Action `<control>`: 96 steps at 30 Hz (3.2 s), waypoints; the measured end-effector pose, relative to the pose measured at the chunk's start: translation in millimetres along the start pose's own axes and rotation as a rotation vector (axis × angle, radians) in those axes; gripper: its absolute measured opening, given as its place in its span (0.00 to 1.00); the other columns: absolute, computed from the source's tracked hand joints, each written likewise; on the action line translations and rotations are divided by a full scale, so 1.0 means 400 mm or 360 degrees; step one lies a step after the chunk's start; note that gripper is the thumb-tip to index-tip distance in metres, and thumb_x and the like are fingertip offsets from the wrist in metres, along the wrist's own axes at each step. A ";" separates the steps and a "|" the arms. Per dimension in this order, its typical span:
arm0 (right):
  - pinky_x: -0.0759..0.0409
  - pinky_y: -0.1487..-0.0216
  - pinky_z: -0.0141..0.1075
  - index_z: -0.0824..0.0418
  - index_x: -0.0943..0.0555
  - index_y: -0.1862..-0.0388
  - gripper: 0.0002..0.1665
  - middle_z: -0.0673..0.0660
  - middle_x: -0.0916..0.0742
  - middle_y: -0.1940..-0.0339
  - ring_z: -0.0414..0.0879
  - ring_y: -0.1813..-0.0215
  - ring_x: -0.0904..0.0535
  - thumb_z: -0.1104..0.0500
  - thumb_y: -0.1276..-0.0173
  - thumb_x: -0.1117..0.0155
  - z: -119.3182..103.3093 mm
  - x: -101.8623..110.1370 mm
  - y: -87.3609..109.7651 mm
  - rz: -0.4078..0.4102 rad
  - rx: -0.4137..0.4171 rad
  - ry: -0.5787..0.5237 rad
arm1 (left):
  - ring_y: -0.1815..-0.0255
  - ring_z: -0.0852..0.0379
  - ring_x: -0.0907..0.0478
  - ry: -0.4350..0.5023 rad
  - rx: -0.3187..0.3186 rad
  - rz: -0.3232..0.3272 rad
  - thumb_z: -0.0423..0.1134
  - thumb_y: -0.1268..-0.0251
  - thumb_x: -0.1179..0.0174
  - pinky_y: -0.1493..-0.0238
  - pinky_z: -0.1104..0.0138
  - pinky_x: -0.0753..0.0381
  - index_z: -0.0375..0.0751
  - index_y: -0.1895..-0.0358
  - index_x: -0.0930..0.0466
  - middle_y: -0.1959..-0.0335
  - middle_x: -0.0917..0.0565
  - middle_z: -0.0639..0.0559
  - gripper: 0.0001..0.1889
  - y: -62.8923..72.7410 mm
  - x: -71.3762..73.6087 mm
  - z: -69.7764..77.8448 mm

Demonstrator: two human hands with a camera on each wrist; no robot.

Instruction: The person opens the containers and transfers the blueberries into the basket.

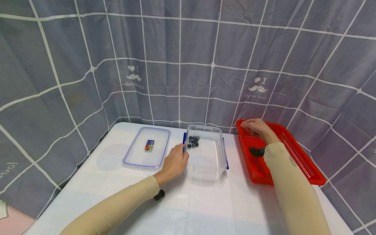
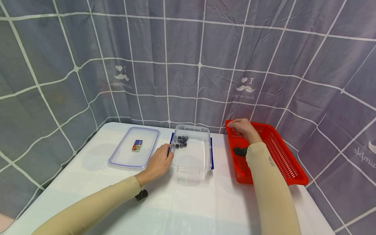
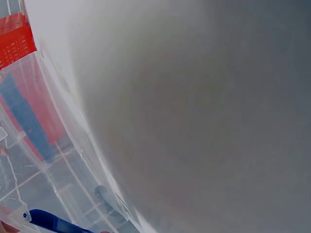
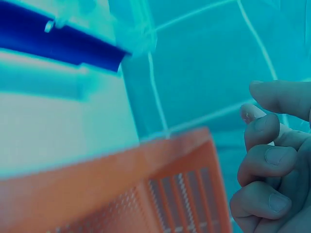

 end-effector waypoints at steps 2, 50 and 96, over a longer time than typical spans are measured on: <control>0.29 0.71 0.33 0.68 0.24 0.39 0.27 0.48 0.23 0.76 0.40 0.78 0.32 0.50 0.26 0.39 -0.019 -0.012 -0.002 0.0000 0.0008 -0.0016 | 0.43 0.46 0.22 -0.0002 -0.0005 0.0008 0.46 0.25 0.57 0.50 0.50 0.21 0.39 0.33 0.29 0.42 0.19 0.44 0.24 0.001 0.001 0.002; 0.38 0.75 0.32 0.65 0.24 0.33 0.26 0.52 0.26 0.74 0.41 0.79 0.39 0.57 0.27 0.37 -0.134 -0.397 -0.107 -0.0296 0.0015 -0.0569 | 0.61 0.47 0.16 -0.0026 0.0059 -0.0001 0.47 0.23 0.57 0.65 0.54 0.22 0.46 0.30 0.31 0.49 0.13 0.45 0.24 0.007 -0.007 -0.004; 0.43 0.76 0.34 0.59 0.20 0.56 0.09 0.50 0.31 0.81 0.42 0.80 0.46 0.63 0.35 0.33 0.018 -0.522 -0.155 -0.0100 -0.0478 -0.0551 | 0.58 0.44 0.15 -0.0052 0.0055 -0.0014 0.46 0.23 0.55 0.63 0.52 0.21 0.45 0.29 0.31 0.50 0.13 0.45 0.24 0.000 -0.006 0.003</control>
Point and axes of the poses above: each hand's wrist, its own y-axis away from the middle knuckle, its own x-axis out of the back of the hand, z = x × y, the point moved 8 cm from there along -y, towards the middle knuckle
